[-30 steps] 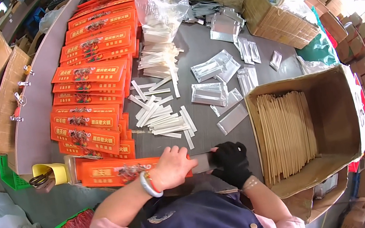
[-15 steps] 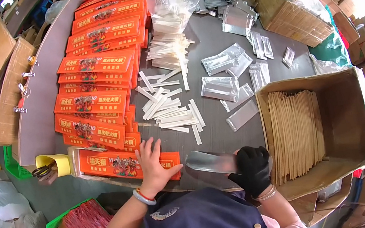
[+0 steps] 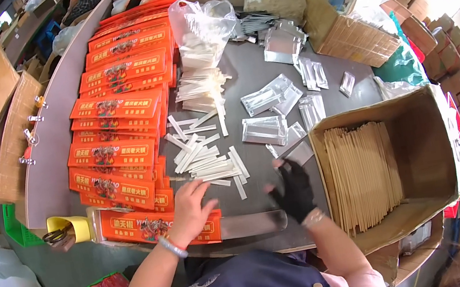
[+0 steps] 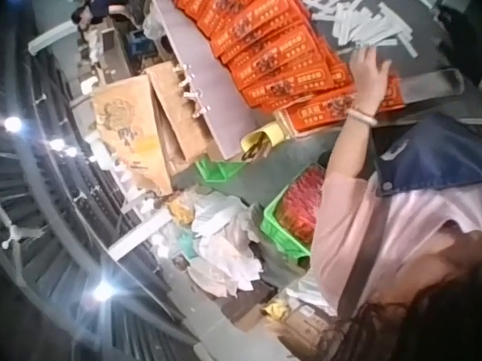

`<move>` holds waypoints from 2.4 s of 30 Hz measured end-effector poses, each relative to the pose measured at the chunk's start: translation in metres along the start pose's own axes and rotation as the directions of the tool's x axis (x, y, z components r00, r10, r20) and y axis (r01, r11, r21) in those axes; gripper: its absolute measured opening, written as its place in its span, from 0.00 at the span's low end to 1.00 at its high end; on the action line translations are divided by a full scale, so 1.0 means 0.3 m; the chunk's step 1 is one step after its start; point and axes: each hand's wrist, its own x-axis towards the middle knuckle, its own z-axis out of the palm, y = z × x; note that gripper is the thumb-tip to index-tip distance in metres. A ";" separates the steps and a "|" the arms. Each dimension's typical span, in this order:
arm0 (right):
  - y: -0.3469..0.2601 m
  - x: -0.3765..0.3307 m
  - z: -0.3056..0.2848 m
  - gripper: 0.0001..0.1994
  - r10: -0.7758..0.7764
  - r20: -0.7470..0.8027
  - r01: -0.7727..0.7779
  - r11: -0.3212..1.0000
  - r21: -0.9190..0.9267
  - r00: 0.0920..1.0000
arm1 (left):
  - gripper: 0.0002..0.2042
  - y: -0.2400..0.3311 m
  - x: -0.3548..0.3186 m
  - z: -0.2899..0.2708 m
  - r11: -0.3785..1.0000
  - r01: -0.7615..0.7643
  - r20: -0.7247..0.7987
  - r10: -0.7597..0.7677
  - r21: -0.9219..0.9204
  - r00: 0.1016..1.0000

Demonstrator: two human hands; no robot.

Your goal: Picking up chopsticks and a seasoning packet and placing them into a plastic bag for final packaging.

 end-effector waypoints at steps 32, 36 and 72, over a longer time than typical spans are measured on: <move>0.160 -0.323 -0.241 0.14 0.627 -0.237 -0.649 0.584 -0.488 0.742 | 0.07 0.075 0.300 0.156 0.926 -0.358 -0.118 0.372 0.123 0.921; 0.177 -0.324 -0.233 0.13 0.724 -0.178 -0.697 0.518 -0.496 0.666 | 0.13 0.098 0.312 0.160 0.950 -0.280 -0.014 0.284 0.138 0.959; -0.143 -0.254 0.096 0.13 0.409 0.317 -0.514 0.743 0.430 0.856 | 0.32 0.176 -0.086 0.075 0.959 -0.251 0.170 0.228 0.130 0.959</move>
